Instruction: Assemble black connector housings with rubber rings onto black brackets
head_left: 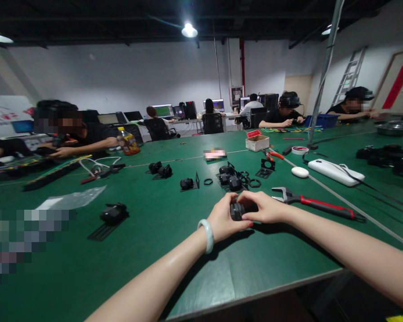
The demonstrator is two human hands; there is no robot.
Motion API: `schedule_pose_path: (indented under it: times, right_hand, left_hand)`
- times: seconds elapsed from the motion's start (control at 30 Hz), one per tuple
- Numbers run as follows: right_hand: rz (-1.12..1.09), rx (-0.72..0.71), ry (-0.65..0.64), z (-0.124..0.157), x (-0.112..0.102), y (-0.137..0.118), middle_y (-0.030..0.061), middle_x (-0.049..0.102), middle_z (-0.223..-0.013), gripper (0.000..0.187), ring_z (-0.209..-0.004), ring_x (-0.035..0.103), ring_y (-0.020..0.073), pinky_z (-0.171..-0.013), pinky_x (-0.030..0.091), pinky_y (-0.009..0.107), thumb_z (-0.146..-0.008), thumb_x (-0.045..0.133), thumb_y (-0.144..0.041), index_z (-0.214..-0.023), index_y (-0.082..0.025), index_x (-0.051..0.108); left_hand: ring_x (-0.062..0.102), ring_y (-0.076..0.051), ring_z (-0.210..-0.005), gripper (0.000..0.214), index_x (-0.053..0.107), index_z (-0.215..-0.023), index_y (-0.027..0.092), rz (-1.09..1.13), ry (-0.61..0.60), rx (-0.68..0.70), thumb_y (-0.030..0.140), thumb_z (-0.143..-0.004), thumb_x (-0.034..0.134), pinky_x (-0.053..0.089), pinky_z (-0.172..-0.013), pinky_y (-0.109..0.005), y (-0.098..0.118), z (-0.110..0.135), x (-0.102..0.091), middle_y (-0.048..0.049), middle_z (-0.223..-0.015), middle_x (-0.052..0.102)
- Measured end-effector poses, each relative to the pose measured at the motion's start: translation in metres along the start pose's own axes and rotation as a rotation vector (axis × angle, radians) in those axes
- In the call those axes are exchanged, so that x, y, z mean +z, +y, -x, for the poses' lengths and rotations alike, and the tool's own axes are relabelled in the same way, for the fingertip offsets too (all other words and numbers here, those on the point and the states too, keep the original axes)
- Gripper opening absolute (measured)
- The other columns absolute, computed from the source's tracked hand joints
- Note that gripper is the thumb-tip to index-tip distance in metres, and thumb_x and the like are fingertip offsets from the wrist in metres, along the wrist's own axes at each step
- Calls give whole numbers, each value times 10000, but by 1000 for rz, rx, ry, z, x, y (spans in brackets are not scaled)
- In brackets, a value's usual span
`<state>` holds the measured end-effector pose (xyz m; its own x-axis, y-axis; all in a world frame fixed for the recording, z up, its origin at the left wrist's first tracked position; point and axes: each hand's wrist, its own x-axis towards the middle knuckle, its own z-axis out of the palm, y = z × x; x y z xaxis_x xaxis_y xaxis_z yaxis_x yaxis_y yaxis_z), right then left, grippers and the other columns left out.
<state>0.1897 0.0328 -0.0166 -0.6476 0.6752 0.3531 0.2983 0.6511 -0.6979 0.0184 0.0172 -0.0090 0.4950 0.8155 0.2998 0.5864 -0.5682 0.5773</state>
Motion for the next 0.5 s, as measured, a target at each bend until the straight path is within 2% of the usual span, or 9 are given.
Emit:
schedule_pose_path:
  times: [0.13,0.5]
  right_hand:
    - [-3,-2,-5,1,0,-2,33,599,-873,326,-840,555,171,-754,418,297,-640,592,-157,-950,-171,490]
    - [70,-13,2,0,1,-5,27,585,-854,255,-805,540,164,-726,412,274,-650,572,-159,-898,-170,511]
  left_hand:
    - [523,-181,-785,488,445,-939,167,-5,-9,-21,423,-572,641,416,-683,-297,-1,0,-1,-30,-881,545]
    - [505,-181,-780,538,444,-943,162,37,-5,-46,456,-544,652,411,-674,-294,-5,1,0,-29,-872,532]
